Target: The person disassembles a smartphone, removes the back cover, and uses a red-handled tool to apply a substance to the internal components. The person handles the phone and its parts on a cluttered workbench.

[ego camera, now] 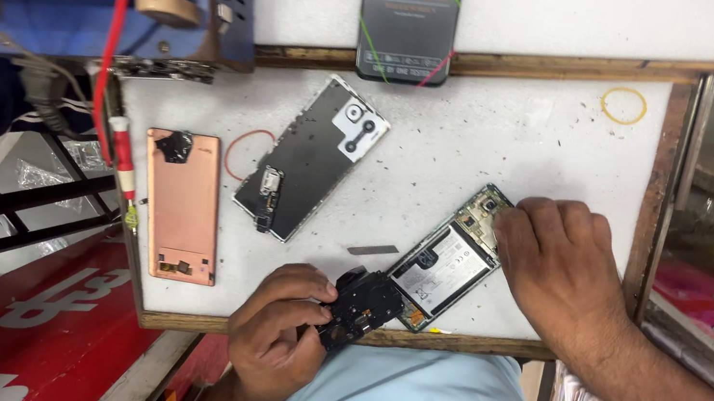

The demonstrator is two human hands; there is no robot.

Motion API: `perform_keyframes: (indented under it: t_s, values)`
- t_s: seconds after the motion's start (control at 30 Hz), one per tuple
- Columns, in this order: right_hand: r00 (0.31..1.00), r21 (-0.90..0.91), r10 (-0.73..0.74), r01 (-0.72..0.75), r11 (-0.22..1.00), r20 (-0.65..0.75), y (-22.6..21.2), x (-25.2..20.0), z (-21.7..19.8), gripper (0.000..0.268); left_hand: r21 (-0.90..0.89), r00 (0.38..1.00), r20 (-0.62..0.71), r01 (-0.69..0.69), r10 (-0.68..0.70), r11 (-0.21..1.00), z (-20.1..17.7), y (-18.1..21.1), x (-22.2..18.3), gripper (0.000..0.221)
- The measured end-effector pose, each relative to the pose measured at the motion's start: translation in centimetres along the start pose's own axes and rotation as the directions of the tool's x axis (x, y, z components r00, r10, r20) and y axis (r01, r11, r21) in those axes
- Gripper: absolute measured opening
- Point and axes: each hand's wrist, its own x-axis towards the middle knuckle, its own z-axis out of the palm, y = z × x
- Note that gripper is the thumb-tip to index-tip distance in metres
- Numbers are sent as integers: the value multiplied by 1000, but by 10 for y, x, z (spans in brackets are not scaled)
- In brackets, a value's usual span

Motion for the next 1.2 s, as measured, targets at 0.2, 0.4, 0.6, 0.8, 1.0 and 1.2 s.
perform_keyframes:
  t_s: [0.2, 0.4, 0.6, 0.8, 1.0, 1.2]
  values:
    - [989, 277, -42, 81, 958, -144, -29, 27, 1, 9, -31, 998, -8, 59, -60, 998, -11, -1, -23, 26]
    - [909, 203, -339, 389, 899, -243, -78, 104, 10, 17, -106, 978, -38, 201, -206, 974, -2, -8, -45, 30]
    - [935, 343, -275, 339, 876, -222, -68, 111, -9, 26, -152, 938, -93, 319, -335, 936, 0, -21, -54, 33]
    - [983, 882, -17, -157, 445, 184, -58, 48, -17, 21, -399, 903, -86, 355, -420, 845, 19, -22, -33, 42]
    - [914, 926, 264, -352, 139, 308, -65, 12, 7, 19, 378, 999, -40, 8, 8, 926, 38, 10, 7, 49]
    - [883, 940, 343, -340, -3, 320, -63, -7, 19, 23, 577, 975, 180, -212, 130, 789, 47, 30, 28, 53]
